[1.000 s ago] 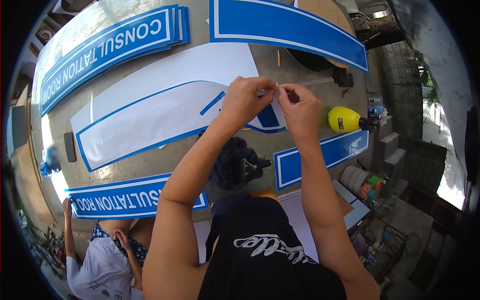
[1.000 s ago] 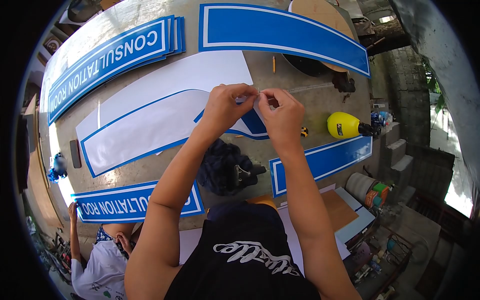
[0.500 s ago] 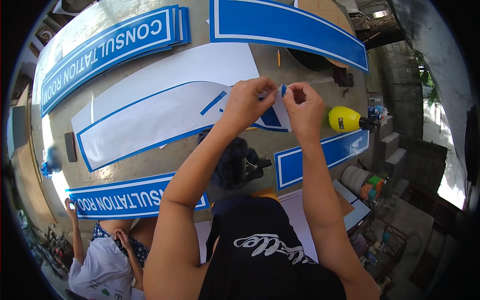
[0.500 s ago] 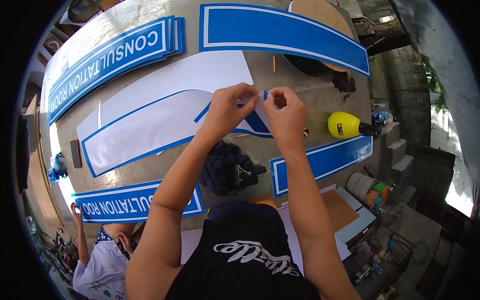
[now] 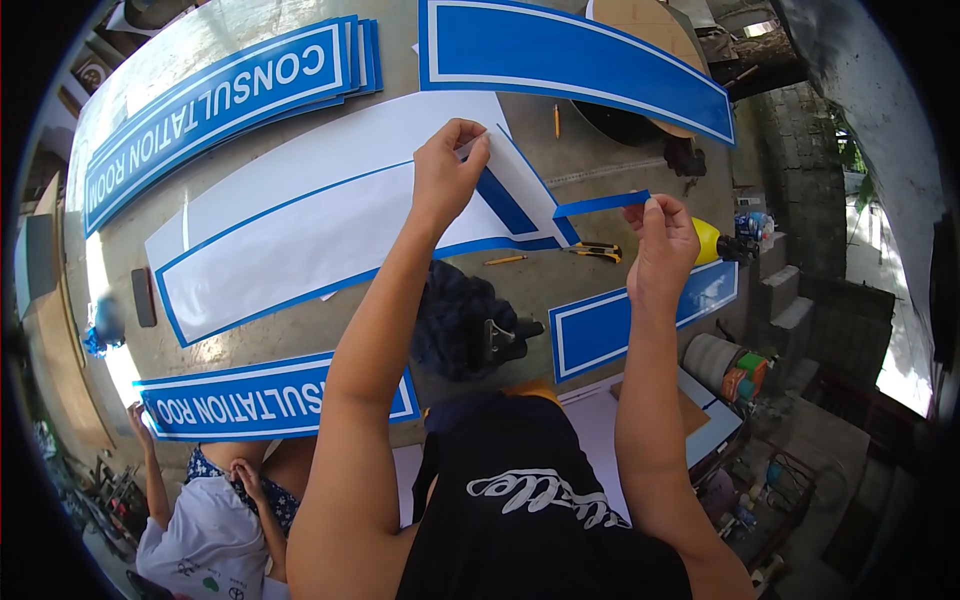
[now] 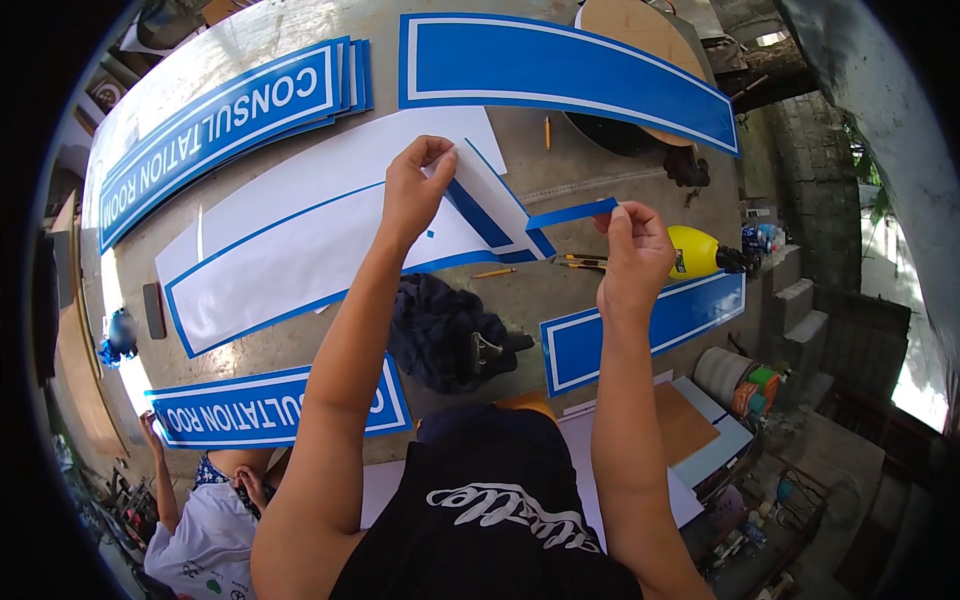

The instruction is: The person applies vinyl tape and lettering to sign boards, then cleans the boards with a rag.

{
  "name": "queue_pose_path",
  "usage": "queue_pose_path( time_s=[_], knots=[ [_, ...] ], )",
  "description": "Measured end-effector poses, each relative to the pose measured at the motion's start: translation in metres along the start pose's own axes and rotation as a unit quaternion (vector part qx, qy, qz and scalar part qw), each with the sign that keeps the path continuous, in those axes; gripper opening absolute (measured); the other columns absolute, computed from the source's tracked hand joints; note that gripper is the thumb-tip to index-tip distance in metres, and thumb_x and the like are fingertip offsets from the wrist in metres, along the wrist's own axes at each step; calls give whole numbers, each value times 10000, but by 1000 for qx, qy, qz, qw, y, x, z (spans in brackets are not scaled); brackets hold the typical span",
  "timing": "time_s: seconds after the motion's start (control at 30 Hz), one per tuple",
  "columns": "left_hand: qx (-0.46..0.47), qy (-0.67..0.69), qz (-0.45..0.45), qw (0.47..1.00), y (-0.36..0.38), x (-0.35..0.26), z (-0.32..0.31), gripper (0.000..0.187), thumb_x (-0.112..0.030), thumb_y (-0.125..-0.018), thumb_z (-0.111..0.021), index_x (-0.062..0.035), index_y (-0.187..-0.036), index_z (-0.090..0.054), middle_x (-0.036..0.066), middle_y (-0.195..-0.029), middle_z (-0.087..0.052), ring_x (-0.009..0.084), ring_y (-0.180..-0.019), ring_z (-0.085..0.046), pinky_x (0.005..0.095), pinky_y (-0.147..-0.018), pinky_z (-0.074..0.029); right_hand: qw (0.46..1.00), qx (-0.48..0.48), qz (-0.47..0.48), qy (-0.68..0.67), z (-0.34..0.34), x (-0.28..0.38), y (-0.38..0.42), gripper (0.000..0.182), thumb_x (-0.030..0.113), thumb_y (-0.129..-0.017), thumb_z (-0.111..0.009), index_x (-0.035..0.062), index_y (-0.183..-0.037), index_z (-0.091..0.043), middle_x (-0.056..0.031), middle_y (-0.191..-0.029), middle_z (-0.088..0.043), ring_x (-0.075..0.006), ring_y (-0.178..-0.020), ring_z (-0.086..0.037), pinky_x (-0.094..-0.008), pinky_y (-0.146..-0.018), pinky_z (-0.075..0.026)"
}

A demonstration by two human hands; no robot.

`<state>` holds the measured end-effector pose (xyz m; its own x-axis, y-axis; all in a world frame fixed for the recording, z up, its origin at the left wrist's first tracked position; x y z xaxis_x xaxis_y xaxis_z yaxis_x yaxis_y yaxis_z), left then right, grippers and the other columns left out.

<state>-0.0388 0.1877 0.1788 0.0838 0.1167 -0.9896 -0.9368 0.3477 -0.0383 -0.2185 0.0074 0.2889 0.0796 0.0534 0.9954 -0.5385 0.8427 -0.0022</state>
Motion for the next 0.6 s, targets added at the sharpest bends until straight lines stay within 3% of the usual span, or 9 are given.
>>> queue_pose_path(
  time_s=[0.17,0.27,0.4,0.43,0.53,0.6],
  knots=[
    [-42,69,104,991,-29,57,-2,233,-180,-986,-678,23,-1089,-724,122,-990,-749,198,-919,-705,315,-860,-549,998,-34,25,-42,70,16,-2,85,45,-1025,-623,-1,-1096,-612,-126,-1027,-714,-206,-927,-737,-354,-888,-617],
    [-35,96,102,989,-41,63,-18,227,-170,-987,-679,21,-1103,-719,104,-979,-743,176,-910,-695,301,-862,-546,996,-73,48,-33,104,38,1,91,53,-1034,-610,1,-1108,-599,-144,-1035,-710,-225,-938,-742,-377,-885,-622],
    [-14,-39,-13,999,-50,68,-58,241,-151,-945,-702,-9,-1139,-719,172,-1078,-731,284,-1029,-692,371,-923,-534,992,-106,68,4,142,61,12,92,58,-1032,-612,1,-1104,-606,-144,-1020,-711,-230,-921,-740,-386,-871,-620],
    [-51,-151,-74,984,-48,65,-68,291,-138,-912,-720,-45,-1187,-693,170,-1197,-681,333,-1159,-625,437,-983,-488,992,-106,67,5,149,66,17,92,59,-1031,-616,1,-1102,-610,-140,-1012,-710,-228,-912,-739,-384,-866,-619],
    [-87,-161,-131,974,-17,10,-94,327,-134,-892,-742,-75,-1202,-658,129,-1239,-633,337,-1203,-575,463,-1007,-436,992,-109,62,3,164,80,33,94,60,-1026,-624,-1,-1097,-621,-127,-987,-708,-222,-889,-733,-379,-852,-616],
    [-12,-57,-193,979,31,-51,-108,335,-140,-865,-764,-98,-1175,-644,103,-1201,-622,329,-1156,-581,470,-990,-412,992,-113,55,-4,170,84,44,94,60,-1024,-626,-2,-1095,-625,-118,-973,-705,-219,-877,-730,-379,-845,-615]
  ],
)
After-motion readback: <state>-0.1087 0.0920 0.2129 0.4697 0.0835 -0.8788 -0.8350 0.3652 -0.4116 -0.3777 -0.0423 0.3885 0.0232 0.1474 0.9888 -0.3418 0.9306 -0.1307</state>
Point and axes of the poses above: each hand's wrist, its own y-axis away from the middle knuckle, its own z-axis out of the back of the hand, x = y × z, the point moved 1 cm from there along -y, towards the middle knuckle
